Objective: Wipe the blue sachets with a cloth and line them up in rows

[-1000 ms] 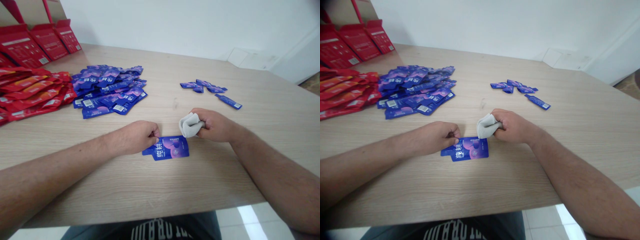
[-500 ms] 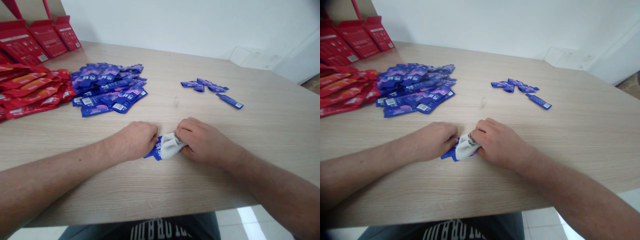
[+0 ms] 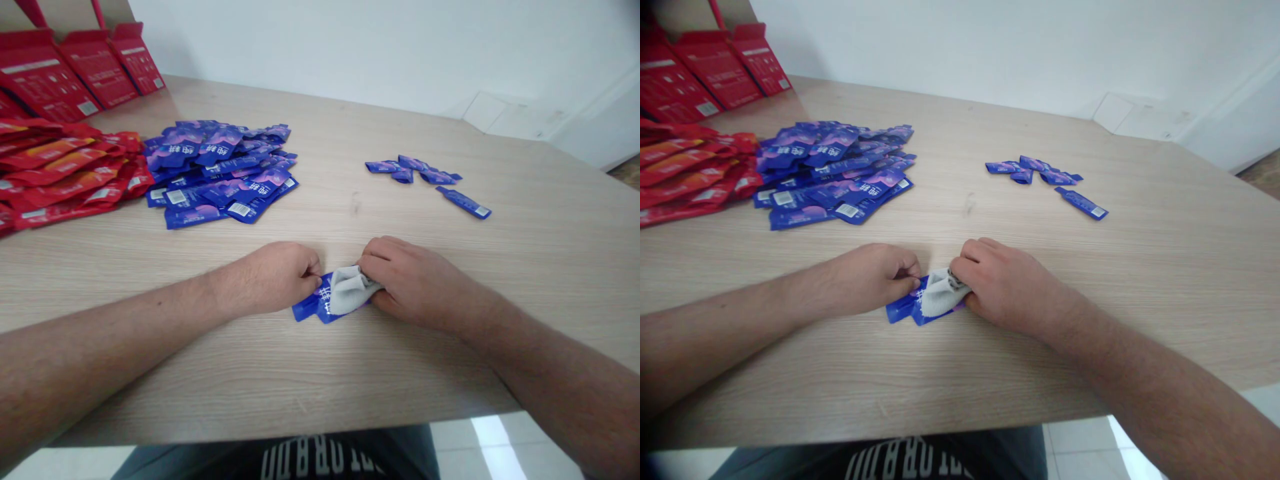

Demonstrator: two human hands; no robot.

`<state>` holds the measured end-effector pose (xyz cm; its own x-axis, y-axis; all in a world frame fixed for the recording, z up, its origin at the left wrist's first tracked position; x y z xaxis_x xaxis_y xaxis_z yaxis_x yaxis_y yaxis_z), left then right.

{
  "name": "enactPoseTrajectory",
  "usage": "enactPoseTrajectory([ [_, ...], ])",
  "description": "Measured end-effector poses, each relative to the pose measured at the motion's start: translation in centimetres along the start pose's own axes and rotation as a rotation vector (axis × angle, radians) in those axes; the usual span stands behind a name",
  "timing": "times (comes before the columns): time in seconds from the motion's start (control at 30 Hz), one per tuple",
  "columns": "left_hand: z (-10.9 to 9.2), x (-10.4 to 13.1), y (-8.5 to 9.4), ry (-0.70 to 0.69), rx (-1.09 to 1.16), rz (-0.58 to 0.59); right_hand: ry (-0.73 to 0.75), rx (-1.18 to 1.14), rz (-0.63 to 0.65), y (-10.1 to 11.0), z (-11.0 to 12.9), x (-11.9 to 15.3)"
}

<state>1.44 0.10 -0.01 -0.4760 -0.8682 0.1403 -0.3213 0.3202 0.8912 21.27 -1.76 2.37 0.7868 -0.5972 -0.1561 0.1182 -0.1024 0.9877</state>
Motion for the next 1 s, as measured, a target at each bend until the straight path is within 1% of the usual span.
enactPoseTrajectory([
  [0.07,-0.1,0.0,-0.1,-0.003,0.031,-0.027,-0.006,0.012,-0.006,0.0,0.1,-0.1],
  [0.13,-0.3,0.0,-0.3,-0.01,0.06,-0.053,0.014,0.017,-0.036,0.0,0.8,-0.2],
  [0.2,-0.5,0.0,-0.4,-0.016,0.084,-0.07,0.074,0.007,-0.057,0.1,1.7,-0.3],
  [0.27,-0.6,-0.1,-0.4,-0.019,0.1,-0.069,0.138,-0.021,-0.047,0.1,2.2,-0.4],
  [0.33,-0.7,-0.1,-0.4,-0.029,0.107,-0.066,0.137,-0.042,-0.024,0.1,1.8,-0.3],
  [0.4,-0.8,-0.2,-0.3,-0.042,0.109,-0.062,0.088,-0.029,-0.012,0.1,1.0,-0.2],
  [0.47,-0.7,-0.2,-0.3,-0.048,0.114,-0.061,0.052,0.007,-0.014,0.2,0.8,-0.1],
  [0.57,-0.6,-0.3,-0.4,-0.031,0.12,-0.088,0.119,0.0,-0.028,0.4,1.9,-0.1],
  [0.63,-0.4,-0.3,-0.4,-0.017,0.127,-0.105,0.169,-0.028,-0.015,0.5,2.4,-0.1],
  [0.7,-0.4,-0.4,-0.4,-0.006,0.144,-0.108,0.147,-0.029,0.001,0.6,1.7,0.1],
  [0.8,-0.4,-0.4,-0.4,0.003,0.172,-0.099,0.052,-0.002,0.019,0.6,-0.1,0.3],
  [0.87,-0.4,-0.5,-0.4,0.005,0.173,-0.094,0.036,0.008,0.005,0.6,-0.5,0.3],
  [1.0,-0.4,-0.5,-0.4,0.005,0.158,-0.105,0.149,-0.019,-0.043,0.2,0.9,-0.3],
])
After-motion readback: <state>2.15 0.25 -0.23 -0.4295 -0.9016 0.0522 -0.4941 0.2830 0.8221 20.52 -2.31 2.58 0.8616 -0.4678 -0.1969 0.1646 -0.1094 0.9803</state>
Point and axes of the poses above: each hand's wrist, its own x-axis away from the middle knuckle, its own y-axis out of the back of the hand, z = x × y, the point moved 4 cm from there along -x, towards the middle knuckle, and after that the axes turned 4 degrees about -z, right-handed, at the moved point
